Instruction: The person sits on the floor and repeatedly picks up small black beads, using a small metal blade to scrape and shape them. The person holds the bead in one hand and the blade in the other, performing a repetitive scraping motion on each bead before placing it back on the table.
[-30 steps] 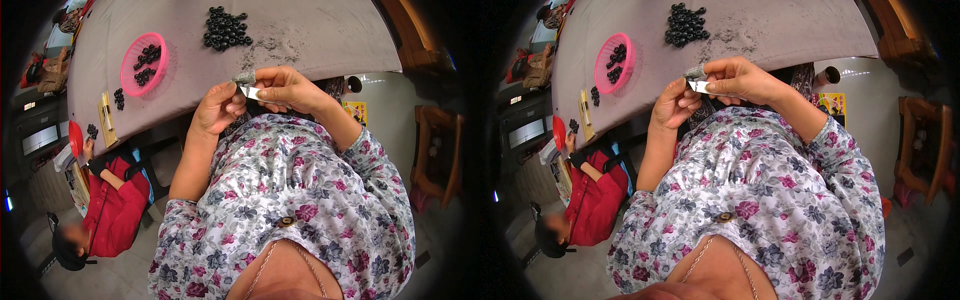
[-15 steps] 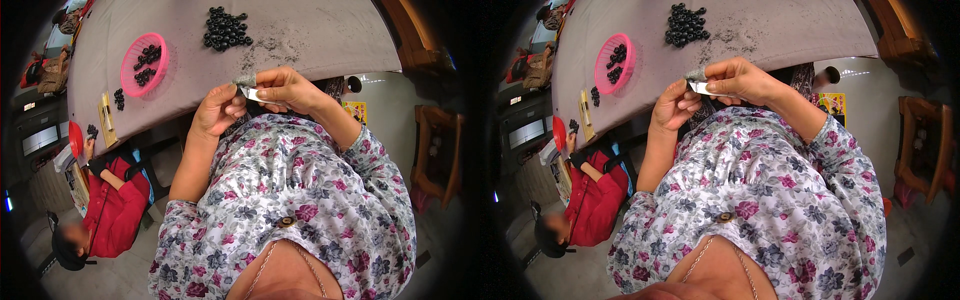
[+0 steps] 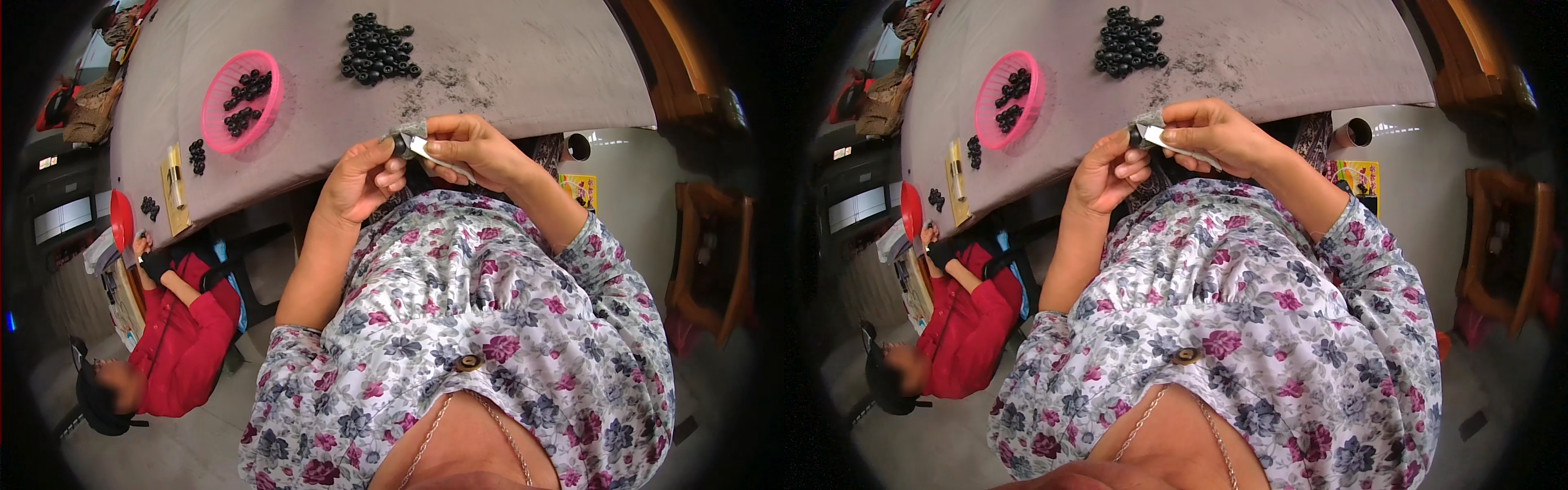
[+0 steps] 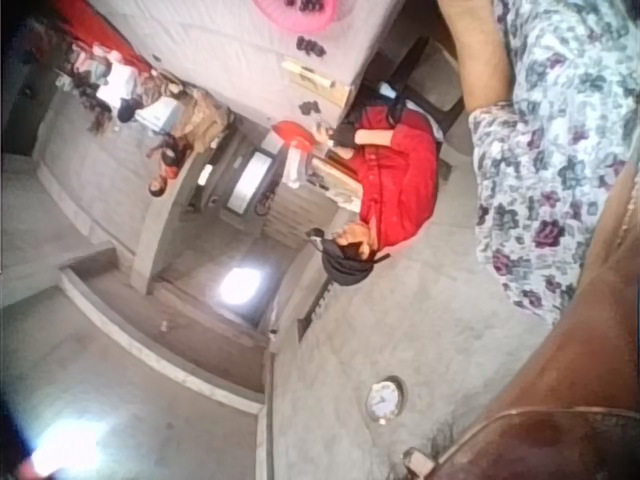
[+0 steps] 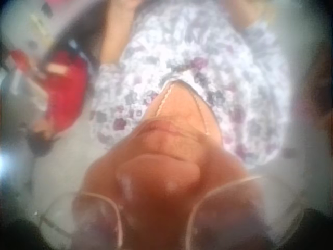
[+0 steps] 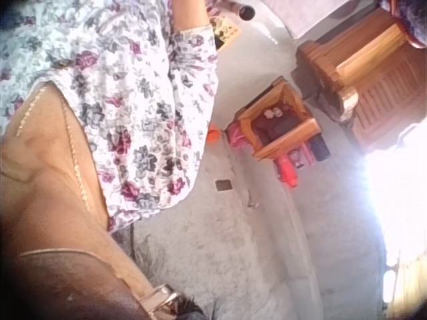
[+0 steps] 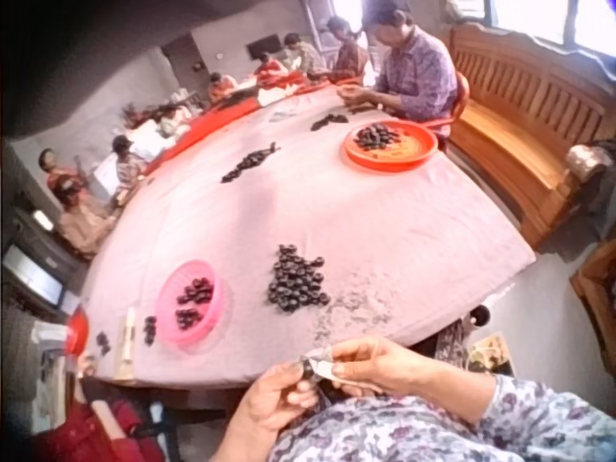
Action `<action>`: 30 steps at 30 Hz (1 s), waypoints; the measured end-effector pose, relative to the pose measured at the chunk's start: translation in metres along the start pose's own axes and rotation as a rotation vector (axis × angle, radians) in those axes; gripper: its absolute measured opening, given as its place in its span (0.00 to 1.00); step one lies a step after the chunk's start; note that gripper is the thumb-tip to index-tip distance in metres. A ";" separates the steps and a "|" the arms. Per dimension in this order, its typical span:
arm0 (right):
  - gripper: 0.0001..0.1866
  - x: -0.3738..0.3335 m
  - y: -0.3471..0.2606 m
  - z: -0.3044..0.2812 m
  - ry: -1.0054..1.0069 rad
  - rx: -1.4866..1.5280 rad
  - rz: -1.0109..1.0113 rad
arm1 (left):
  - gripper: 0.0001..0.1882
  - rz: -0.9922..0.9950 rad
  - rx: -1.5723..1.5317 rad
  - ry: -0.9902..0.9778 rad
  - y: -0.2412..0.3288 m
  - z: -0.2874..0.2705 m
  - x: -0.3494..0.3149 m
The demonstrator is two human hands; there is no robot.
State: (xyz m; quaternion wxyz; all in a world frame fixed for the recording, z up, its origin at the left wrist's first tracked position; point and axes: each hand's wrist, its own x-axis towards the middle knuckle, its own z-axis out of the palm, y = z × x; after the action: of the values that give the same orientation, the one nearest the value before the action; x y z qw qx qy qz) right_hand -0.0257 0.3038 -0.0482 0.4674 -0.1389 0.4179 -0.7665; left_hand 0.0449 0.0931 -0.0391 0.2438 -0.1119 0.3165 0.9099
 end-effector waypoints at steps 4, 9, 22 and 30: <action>0.07 -0.001 -0.002 -0.001 0.023 0.000 -0.005 | 0.08 0.268 0.385 0.206 0.031 0.006 -0.015; 0.07 0.001 -0.002 -0.001 0.018 0.001 -0.018 | 0.10 0.681 1.139 0.646 0.110 -0.014 -0.030; 0.10 0.000 0.003 -0.004 0.018 -0.066 -0.016 | 0.11 0.798 1.873 0.663 0.090 -0.002 0.050; 0.09 -0.001 -0.001 0.000 0.015 -0.088 -0.003 | 0.13 0.634 1.701 0.628 0.087 -0.014 0.061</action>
State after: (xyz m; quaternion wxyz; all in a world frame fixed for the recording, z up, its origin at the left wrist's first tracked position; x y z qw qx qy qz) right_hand -0.0257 0.3043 -0.0470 0.4567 -0.1543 0.4544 -0.7491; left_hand -0.0509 0.0479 -0.0264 -0.1102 -0.0455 0.9372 0.3279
